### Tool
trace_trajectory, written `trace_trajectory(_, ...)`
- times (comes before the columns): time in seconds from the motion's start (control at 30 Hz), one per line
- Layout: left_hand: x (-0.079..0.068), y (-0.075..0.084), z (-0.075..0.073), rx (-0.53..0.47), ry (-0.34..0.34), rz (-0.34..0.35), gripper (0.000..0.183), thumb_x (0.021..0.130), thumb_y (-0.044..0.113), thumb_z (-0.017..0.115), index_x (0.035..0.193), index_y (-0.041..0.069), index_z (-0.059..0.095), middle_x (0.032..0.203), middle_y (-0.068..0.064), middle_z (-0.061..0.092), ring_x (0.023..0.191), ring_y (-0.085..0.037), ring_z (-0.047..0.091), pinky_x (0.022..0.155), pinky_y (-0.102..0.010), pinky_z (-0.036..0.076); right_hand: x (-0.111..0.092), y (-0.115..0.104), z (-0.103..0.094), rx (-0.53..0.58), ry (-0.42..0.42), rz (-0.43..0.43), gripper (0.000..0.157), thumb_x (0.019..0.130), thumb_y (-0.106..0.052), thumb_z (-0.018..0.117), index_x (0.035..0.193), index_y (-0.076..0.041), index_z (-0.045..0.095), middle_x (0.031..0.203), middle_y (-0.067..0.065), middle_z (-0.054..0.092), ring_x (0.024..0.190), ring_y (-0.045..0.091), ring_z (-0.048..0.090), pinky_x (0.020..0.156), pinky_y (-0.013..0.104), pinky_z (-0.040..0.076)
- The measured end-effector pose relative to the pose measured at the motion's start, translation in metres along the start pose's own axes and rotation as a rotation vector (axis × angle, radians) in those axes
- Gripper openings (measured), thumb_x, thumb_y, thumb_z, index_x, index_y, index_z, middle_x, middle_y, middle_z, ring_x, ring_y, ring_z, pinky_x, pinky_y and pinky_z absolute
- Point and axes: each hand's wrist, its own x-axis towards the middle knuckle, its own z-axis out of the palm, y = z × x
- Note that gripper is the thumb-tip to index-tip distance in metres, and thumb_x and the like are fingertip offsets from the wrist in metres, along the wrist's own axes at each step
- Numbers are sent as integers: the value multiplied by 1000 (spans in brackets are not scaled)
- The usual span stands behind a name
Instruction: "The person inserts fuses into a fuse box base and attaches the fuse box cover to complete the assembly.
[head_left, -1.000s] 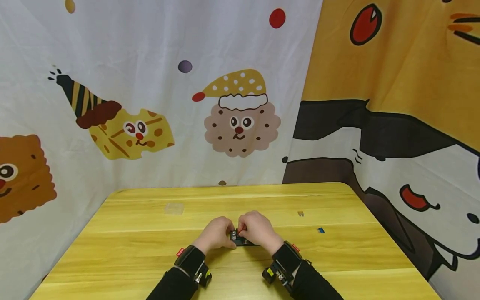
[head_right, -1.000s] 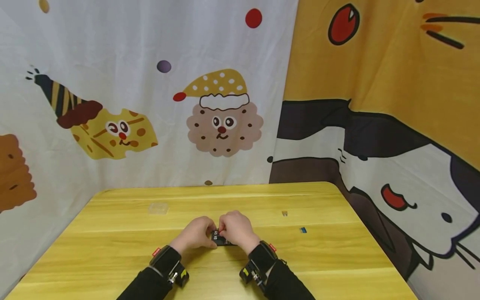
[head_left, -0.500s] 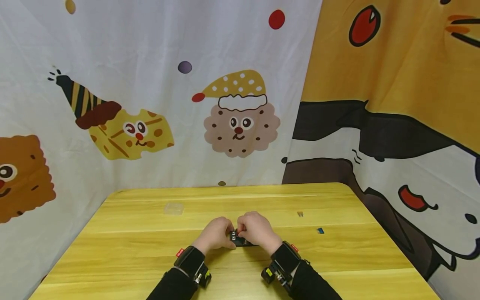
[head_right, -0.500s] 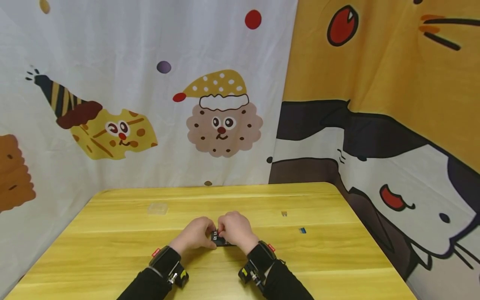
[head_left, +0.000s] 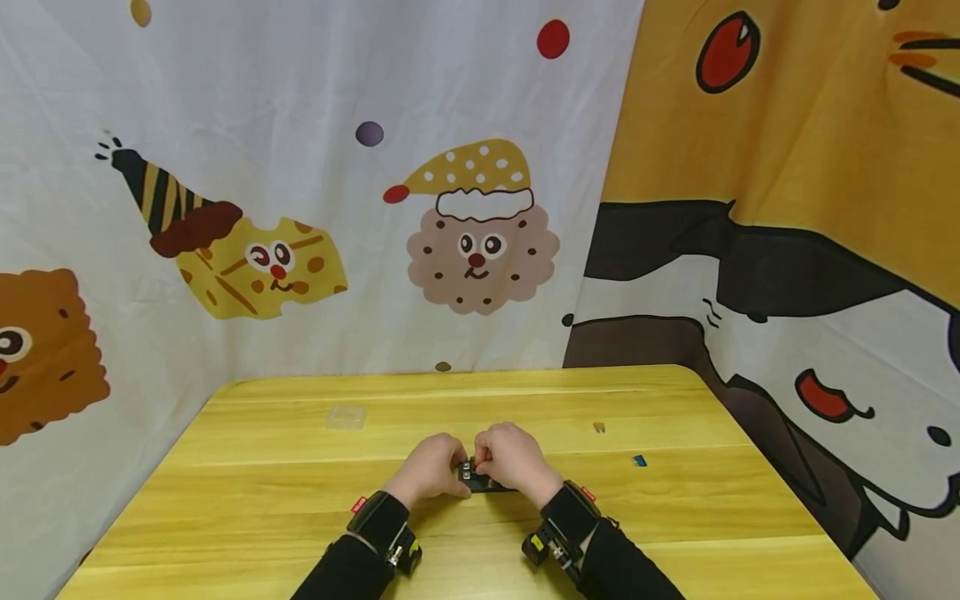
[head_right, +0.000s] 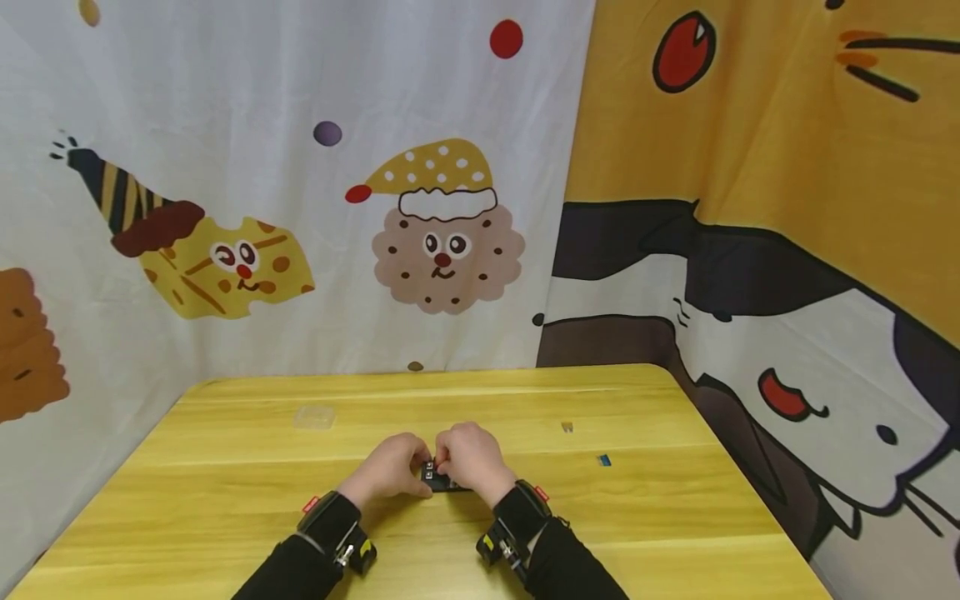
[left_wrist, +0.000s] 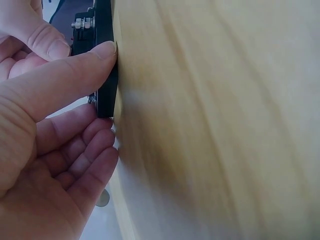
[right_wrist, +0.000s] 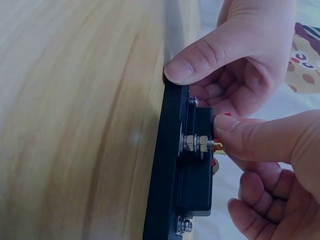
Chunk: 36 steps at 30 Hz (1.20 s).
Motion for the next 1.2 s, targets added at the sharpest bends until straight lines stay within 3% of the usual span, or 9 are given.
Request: trace_trajectory(1.2, -1, 3, -1, 8, -5, 2, 38, 61, 18, 95, 83, 5, 68, 75, 2, 53, 66, -12, 45, 65, -29, 42, 1, -2, -2, -2, -13, 21, 27, 77, -15, 86, 64, -25, 65, 65, -17, 55, 62, 3, 52, 57, 22, 44)
